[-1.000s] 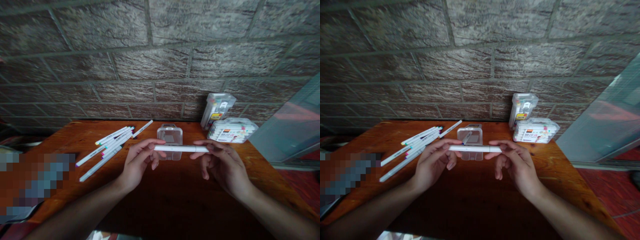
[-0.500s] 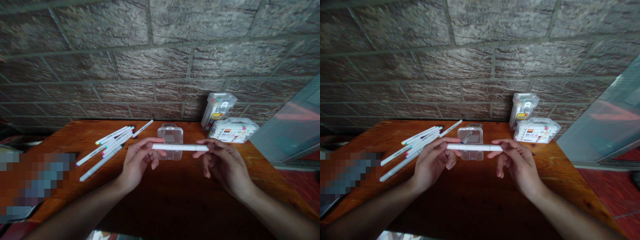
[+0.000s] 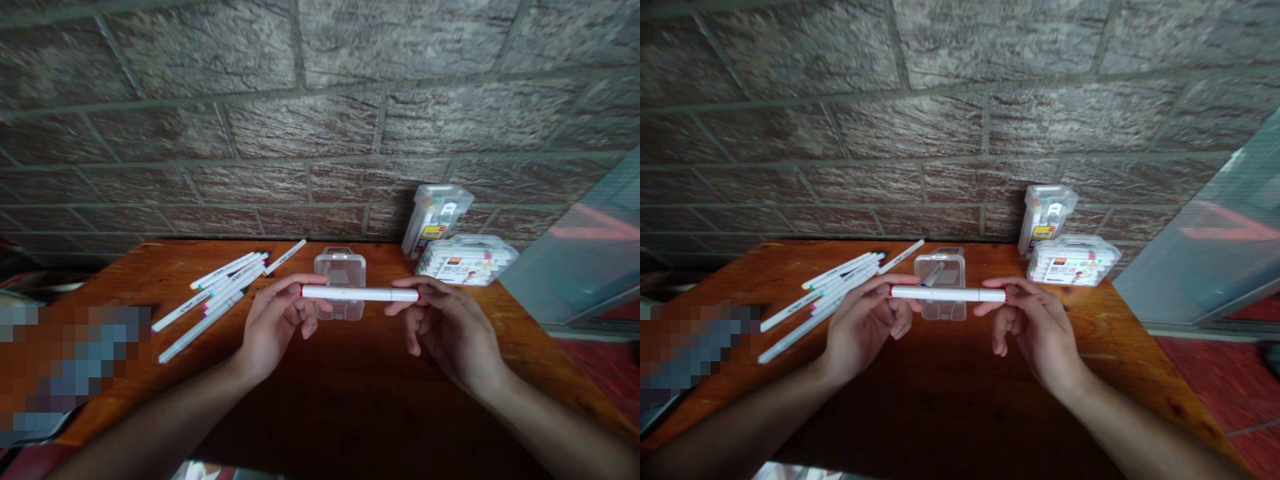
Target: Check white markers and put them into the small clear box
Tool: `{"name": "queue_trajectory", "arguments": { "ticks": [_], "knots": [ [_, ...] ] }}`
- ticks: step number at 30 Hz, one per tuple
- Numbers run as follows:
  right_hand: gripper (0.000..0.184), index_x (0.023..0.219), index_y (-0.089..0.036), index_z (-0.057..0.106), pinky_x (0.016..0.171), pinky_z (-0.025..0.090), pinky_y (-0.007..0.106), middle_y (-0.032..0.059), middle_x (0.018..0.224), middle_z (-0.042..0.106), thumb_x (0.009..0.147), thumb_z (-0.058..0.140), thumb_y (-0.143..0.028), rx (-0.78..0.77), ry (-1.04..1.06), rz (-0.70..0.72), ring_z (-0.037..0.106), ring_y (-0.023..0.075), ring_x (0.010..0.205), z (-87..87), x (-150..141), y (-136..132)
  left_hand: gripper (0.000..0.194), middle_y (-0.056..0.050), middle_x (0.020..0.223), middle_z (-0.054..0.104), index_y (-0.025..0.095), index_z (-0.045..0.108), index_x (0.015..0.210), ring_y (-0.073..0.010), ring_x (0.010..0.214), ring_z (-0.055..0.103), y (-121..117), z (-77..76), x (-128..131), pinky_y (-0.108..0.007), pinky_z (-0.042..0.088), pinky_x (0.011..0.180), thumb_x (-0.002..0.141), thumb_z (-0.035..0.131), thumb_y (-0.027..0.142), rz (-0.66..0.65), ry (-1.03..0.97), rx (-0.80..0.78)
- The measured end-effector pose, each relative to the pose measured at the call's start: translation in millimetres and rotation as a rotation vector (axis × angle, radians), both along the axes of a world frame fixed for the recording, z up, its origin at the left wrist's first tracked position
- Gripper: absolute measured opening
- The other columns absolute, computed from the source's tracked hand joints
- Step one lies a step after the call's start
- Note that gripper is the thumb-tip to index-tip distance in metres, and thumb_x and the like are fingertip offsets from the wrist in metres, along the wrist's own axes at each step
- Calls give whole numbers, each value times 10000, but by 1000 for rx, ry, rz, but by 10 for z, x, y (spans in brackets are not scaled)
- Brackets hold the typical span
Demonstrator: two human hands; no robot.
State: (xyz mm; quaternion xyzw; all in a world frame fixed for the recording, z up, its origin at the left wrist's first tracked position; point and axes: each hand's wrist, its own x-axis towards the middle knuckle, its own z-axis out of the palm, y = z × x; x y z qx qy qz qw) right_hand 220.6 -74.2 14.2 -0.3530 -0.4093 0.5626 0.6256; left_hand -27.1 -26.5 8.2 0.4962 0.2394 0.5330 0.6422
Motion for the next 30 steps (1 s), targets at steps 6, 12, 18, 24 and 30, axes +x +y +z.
{"name": "queue_trajectory", "arguments": {
  "ticks": [6,12,18,24,30],
  "knots": [
    [192,1037,-171,785,369,490,238,101,824,840,959,637,-264,-4,-1,13,641,151,377,9,2,-1,337,-156,817,803,84,805,1140,-125,479,537,1,-6,-2,-262,418,486,985,621,320,-14,-32,4],
    [181,1045,-172,763,368,492,240,103,826,842,965,632,-267,-1,-3,13,638,152,373,6,3,-3,333,-155,815,803,90,807,1143,-121,492,547,-13,2,-11,-256,423,493,994,611,314,-9,-18,5],
    [179,1042,-176,764,358,486,234,95,833,841,971,674,-313,14,-3,9,632,145,371,9,-11,-9,294,-123,807,797,116,815,1138,-96,481,531,2,-19,-11,-235,412,484,987,665,320,-2,15,9],
    [211,1045,-189,791,362,503,223,79,851,839,997,707,-376,61,-43,2,629,126,378,6,-26,-19,276,-93,798,787,148,815,1153,-78,477,519,22,-37,-1,-222,401,482,1009,674,337,10,56,29],
    [192,1073,-207,805,375,509,205,69,892,843,999,736,-371,79,-106,-11,628,104,387,-8,-31,-18,278,-62,775,769,169,805,1167,-71,478,514,38,-72,0,-216,395,477,1013,694,373,48,133,79]
  ]
}}
